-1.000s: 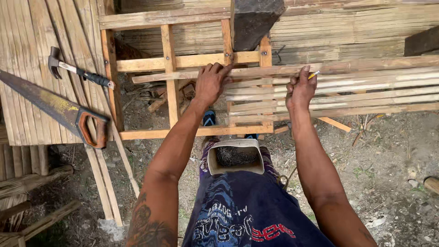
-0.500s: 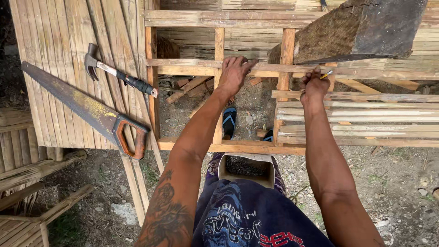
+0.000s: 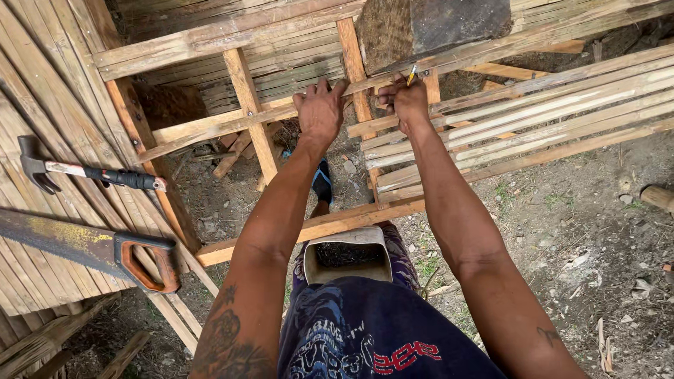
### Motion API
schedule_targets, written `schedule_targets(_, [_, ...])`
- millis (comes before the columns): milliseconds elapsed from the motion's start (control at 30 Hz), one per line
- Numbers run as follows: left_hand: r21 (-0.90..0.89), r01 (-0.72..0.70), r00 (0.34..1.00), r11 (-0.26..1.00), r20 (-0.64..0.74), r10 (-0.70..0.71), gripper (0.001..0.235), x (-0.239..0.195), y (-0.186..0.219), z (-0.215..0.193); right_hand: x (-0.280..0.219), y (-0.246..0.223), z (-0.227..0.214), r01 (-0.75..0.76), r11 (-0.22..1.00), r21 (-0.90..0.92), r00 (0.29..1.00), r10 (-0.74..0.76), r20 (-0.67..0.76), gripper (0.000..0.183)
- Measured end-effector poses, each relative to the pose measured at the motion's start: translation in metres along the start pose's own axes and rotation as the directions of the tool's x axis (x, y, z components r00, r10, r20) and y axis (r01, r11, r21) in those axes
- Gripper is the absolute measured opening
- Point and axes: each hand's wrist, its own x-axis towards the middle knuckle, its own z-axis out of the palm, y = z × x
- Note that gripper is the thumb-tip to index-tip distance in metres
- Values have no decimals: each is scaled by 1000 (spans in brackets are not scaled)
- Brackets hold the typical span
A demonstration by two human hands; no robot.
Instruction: The person assembles a wooden structure using a hammer and nails. They position wooden planks, hammer nails into place, and use a hand saw to cut wood to size. The person also uses a pencil to mark measurements on the wood.
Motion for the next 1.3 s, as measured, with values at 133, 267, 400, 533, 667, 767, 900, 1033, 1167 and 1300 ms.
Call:
schedule_targets(133, [-24,-36,996,999,-77,34,44,-8,-4,-5,-24,-20,-3,-82,984,-160,992,96,86,24])
schedule_targets(267, [-88,22,997,996,-69,-29,37,0,0,-5,-38,-18,-26,29,985,-169,996,-14,92,52])
schedule_targets(400, [-115,9,993,993,-113,-23,40,-2,1,-8,-46,-5,-42,399,826,-399,913,-317,257,73])
schedule_targets(533, [-147,12,995,989,-99,-27,39,-6,-2,-11,-53,-5,-35,533,793,-293,835,-437,335,61])
schedule_targets(667, [-145,-34,988,989,-154,12,34,-8,1,-7,-69,-12,-22,756,651,-74,603,-647,467,23])
schedule_targets(767, [-134,-18,992,991,-129,1,33,-8,-1,-6,-70,-23,-16,770,610,-190,624,-656,425,17])
schedule_targets(900, [-181,25,988,983,-147,-52,36,-15,-12,-18,-64,-35,-10,748,617,-245,652,-614,444,17])
schedule_targets(1033, [-108,-47,991,993,-133,32,35,-8,-5,-20,-62,-43,-14,819,449,-357,574,-646,504,19])
schedule_targets(1167, [-95,-72,989,993,-137,59,35,-2,-3,-10,-72,-38,-8,835,474,-278,548,-674,496,18])
schedule_targets(1300, [-125,-76,987,989,-149,57,37,-1,-5,-1,-78,-37,-10,840,452,-299,542,-674,502,16])
